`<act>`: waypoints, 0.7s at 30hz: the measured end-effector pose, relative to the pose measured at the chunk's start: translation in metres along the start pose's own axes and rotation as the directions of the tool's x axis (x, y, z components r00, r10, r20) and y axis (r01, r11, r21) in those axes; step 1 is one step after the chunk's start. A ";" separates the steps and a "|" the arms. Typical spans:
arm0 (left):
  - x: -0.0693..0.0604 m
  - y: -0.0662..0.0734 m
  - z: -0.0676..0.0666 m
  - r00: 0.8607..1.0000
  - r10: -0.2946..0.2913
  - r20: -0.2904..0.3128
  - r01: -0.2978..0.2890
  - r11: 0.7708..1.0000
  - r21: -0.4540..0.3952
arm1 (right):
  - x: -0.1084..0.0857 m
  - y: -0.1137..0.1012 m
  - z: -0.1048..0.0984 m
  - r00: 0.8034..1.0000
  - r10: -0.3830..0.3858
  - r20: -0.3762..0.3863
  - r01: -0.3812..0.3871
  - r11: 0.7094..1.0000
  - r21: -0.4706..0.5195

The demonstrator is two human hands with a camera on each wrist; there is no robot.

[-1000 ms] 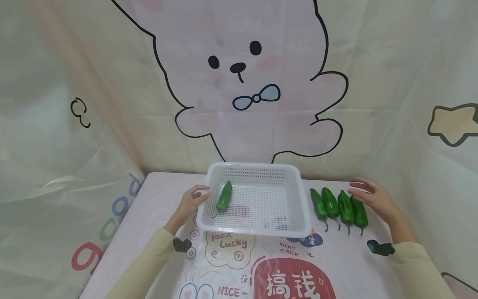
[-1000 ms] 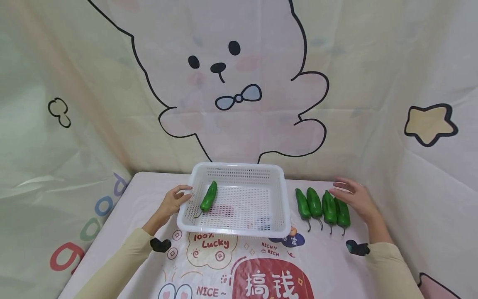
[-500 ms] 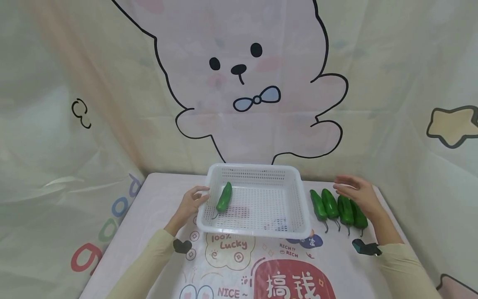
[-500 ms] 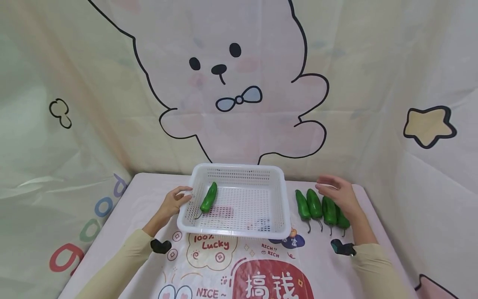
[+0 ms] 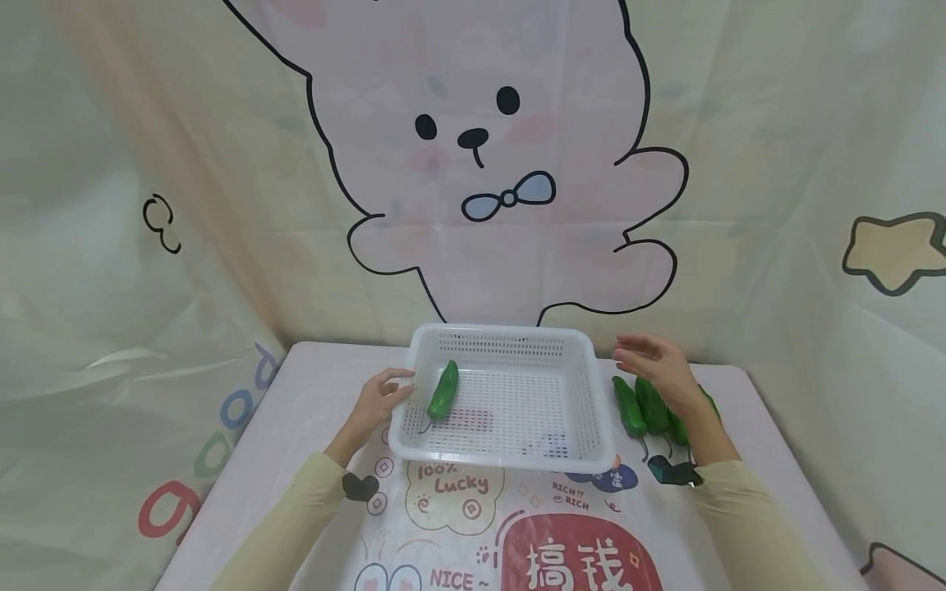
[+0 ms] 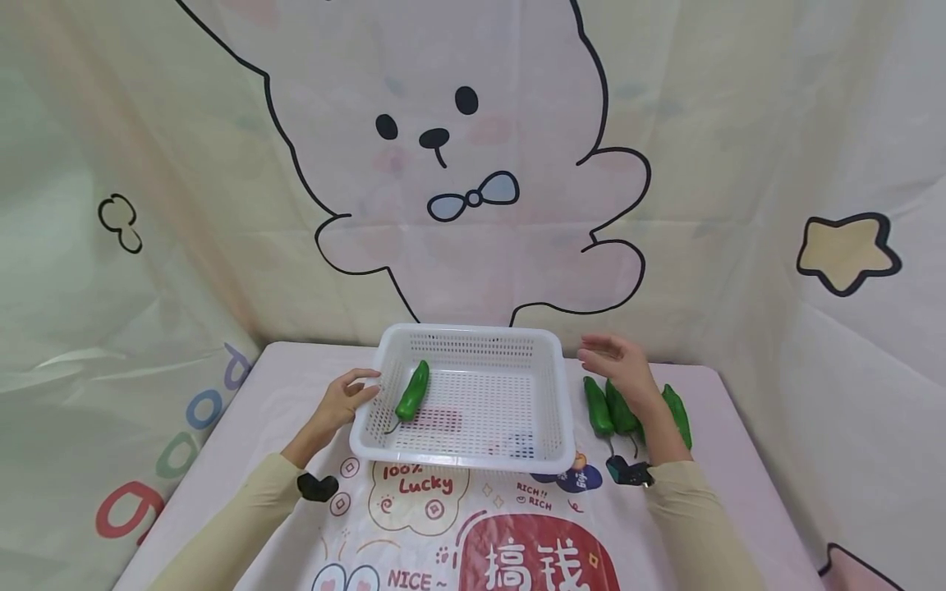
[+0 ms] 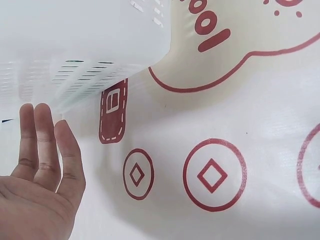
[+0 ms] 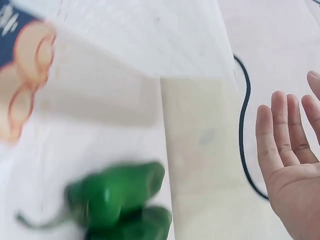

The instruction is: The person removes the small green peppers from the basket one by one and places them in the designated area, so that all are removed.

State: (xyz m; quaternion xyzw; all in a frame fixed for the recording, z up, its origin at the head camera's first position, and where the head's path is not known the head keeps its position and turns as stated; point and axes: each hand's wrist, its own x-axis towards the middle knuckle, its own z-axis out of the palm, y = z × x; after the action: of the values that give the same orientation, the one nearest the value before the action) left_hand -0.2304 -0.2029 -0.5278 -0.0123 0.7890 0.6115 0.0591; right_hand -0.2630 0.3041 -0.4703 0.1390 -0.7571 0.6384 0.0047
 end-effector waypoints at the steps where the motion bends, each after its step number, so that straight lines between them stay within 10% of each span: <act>1: 0.000 0.000 0.000 1.000 0.001 0.000 -0.001 1.000 -0.001 | 0.003 -0.001 0.005 1.000 0.000 0.005 0.000 1.000 0.013; 21: 0.000 -0.001 0.000 1.000 -0.002 0.000 0.002 1.000 -0.002 | 0.042 -0.016 0.080 0.999 0.042 0.027 -0.044 0.998 0.049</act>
State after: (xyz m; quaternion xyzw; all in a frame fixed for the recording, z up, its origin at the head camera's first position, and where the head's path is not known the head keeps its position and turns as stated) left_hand -0.2306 -0.2034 -0.5287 -0.0132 0.7882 0.6123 0.0597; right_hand -0.2864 0.2154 -0.4618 0.1310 -0.7437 0.6552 -0.0221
